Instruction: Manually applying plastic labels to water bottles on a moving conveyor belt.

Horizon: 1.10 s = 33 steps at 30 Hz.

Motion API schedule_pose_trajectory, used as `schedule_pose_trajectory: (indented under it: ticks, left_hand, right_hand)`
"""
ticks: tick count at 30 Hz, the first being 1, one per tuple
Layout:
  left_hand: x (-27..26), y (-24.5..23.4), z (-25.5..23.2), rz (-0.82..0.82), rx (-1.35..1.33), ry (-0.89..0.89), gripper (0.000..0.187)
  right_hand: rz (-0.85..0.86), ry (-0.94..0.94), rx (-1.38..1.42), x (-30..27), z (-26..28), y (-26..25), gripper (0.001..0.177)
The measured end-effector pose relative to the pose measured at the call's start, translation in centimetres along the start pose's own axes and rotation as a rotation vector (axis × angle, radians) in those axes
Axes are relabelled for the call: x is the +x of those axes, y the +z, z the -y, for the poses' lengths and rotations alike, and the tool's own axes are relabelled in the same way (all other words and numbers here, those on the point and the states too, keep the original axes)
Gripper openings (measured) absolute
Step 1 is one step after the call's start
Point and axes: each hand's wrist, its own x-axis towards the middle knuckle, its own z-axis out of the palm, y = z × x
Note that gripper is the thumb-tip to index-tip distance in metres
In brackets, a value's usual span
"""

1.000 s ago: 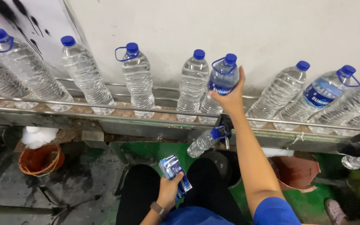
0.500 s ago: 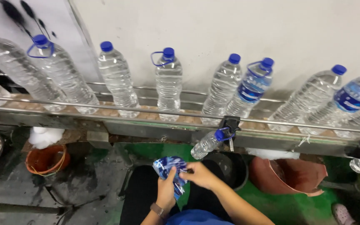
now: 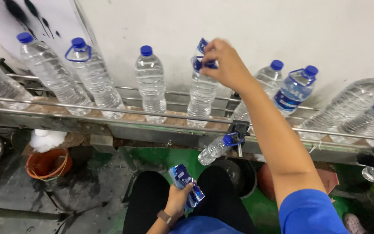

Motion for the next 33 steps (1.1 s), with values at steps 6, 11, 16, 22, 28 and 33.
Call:
schedule_pose_trajectory:
  ticks: [6,11,16,22,28,33]
  left_hand:
    - [0.0,-0.8,-0.2,-0.109,0.097,-0.042,0.033]
    - [-0.3,-0.8,-0.6,-0.111,0.037,-0.034,0.034]
    - [-0.5,-0.9,-0.5,-0.059,0.045,-0.08,0.036]
    - [-0.7,-1.4,-1.3,-0.118,0.072,-0.113,0.046]
    - [0.4,-2.6,-0.6,-0.209,-0.105,0.041,0.016]
    - [2.2,-4.1,0.9,-0.193,-0.271,0.12,0.022]
  right_hand:
    - [0.061,0.244,-0.049,-2.4,-0.2,-0.2,0.075]
    - [-0.126,0.389,0.422,-5.8,-1.2,0.3,0.121]
    - [-0.481,0.493,0.618,-8.8,-2.2,4.1,0.122]
    - [-0.564,0.545,0.526,-12.7,-3.5,7.2,0.142]
    - [-0.719,0.246,-0.079,-19.1,-0.7,15.9,0.096]
    - [0.294,0.534,0.584,-25.5,5.8,25.3,0.053]
